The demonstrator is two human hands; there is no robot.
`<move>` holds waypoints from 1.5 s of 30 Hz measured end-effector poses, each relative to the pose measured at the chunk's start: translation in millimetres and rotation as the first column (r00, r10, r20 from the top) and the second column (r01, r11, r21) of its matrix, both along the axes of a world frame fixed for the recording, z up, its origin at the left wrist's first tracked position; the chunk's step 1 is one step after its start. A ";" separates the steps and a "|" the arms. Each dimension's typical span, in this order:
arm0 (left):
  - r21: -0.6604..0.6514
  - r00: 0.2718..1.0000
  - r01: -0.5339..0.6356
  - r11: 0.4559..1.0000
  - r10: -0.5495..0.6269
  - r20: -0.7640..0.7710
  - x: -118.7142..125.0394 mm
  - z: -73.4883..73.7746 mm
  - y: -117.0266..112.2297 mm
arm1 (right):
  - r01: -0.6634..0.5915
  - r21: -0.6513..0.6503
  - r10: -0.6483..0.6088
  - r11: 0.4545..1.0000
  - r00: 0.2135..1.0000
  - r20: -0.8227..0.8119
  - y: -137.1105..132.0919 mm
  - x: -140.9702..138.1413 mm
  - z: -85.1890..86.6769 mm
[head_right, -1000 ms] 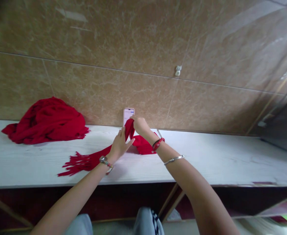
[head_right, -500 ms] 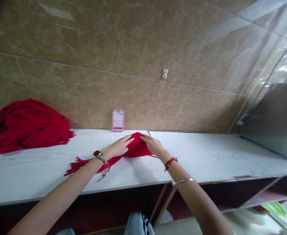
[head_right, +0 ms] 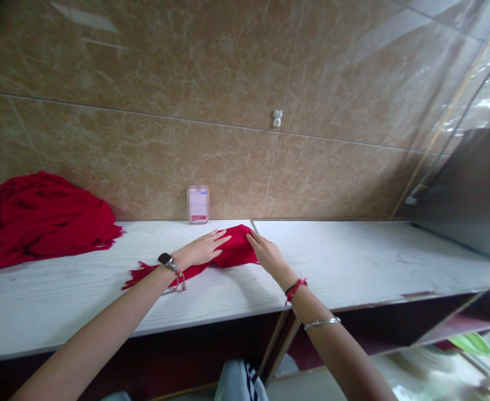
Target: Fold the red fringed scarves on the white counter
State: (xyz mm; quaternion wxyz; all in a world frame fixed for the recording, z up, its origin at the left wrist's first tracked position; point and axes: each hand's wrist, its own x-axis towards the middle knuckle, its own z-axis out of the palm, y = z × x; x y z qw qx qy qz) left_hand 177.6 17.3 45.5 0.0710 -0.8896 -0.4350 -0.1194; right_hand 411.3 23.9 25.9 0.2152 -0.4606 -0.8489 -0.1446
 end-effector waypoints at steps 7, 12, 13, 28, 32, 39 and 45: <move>-0.055 1.000 0.011 0.998 -0.010 0.026 -2.1 0.6 2.6 | -0.146 -0.051 0.132 0.988 0.967 -0.216 11.6 -5.1 14.1; -0.020 0.999 -0.016 1.000 0.017 0.034 -0.4 -4.1 0.0 | -0.240 -0.013 0.228 0.971 0.936 -0.269 23.4 -8.2 17.1; -0.020 0.999 -0.015 1.000 0.016 0.034 0.0 -5.4 -0.3 | -0.242 -0.031 0.225 0.970 0.937 -0.268 24.9 -8.2 14.6; 0.003 0.999 0.010 1.000 -0.010 0.037 4.7 -13.0 0.8 | 0.142 -0.426 -0.292 0.894 0.904 -0.311 62.3 -35.3 44.6; 0.033 0.998 0.035 0.999 -0.037 0.053 3.6 -15.7 -2.1 | 0.107 -0.423 -0.267 0.900 0.902 -0.340 77.4 -42.1 50.3; 0.042 0.997 0.007 0.999 -0.011 0.081 4.8 -18.4 -7.1 | 0.141 -0.316 -0.242 0.938 0.920 -0.308 77.2 -41.7 34.1; 0.017 0.995 0.007 1.000 -0.009 0.095 4.8 -23.2 -10.4 | 0.127 -0.274 -0.197 0.953 0.949 -0.246 62.6 -35.8 7.0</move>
